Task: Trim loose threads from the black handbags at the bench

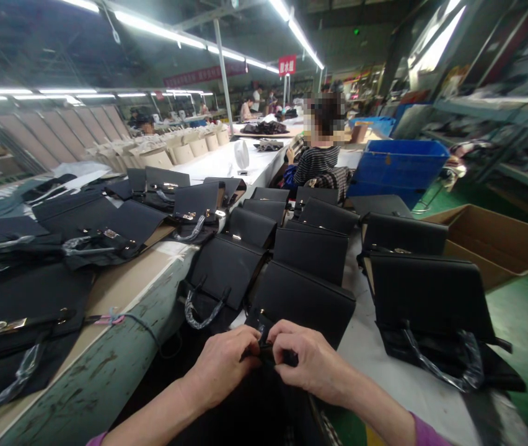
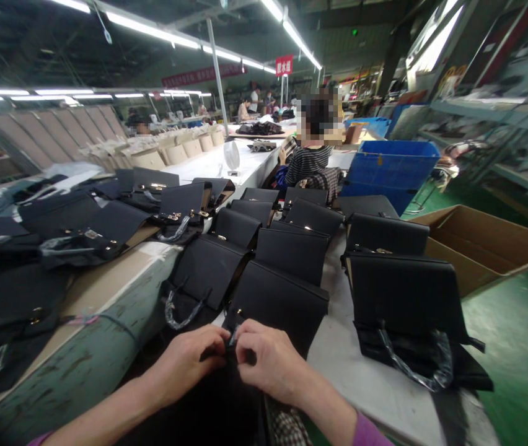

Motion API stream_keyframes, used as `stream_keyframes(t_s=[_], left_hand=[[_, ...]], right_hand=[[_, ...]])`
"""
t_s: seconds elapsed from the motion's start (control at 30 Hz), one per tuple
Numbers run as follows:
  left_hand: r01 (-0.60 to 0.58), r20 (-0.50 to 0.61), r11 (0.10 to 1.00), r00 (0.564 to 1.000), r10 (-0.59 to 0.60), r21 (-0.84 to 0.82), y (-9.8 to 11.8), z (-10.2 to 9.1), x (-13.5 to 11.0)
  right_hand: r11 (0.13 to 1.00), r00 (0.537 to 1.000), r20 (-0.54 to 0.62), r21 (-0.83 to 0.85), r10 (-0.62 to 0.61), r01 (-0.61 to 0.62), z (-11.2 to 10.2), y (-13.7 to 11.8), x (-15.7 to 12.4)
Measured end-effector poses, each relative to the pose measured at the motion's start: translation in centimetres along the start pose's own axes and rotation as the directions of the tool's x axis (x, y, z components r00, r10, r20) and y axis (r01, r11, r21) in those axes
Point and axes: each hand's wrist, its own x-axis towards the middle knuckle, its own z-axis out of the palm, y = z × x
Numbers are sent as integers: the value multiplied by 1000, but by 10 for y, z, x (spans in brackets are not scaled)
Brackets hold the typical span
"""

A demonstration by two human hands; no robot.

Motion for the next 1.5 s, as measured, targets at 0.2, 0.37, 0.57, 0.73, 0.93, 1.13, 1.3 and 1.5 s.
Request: stream_keyframes(t_s=[0.2, 0.37, 0.57, 0.73, 0.93, 1.13, 1.3, 1.5], left_hand=[[-90, 40, 996, 995, 91, -11, 6, -2, -2], [-134, 37, 986, 990, 139, -102, 11, -4, -3], [-67, -40, 992, 997, 62, -109, 7, 1, -3], [-21, -51, 996, 999, 16, -90, 4, 3, -3], [-37, -69, 998, 997, 33, -51, 2, 4, 0], [56, -71, 991, 995, -65, -123, 6, 4, 2], [161, -26, 920, 983, -182, -357, 6, 3, 6], [203, 24, 828, 974, -224, -523, -3, 4, 7]], right_hand=[[999, 999, 33, -40, 28, -27, -5, 0, -3], [983, 992, 31, -145, 120, -114, -6, 0, -2], [974, 987, 63, -182, 148, -134, -5, -7, 1], [973, 985, -31, -155, 171, -174, 4, -5, 0], [968, 971, -128, -127, 201, -217, 13, 2, -3], [953, 958, -149, -144, 246, -267, 14, 0, -2], [942, 952, -151, -169, 267, -291, 12, -1, -2], [953, 969, -62, -177, 240, -248, 2, -10, 4]])
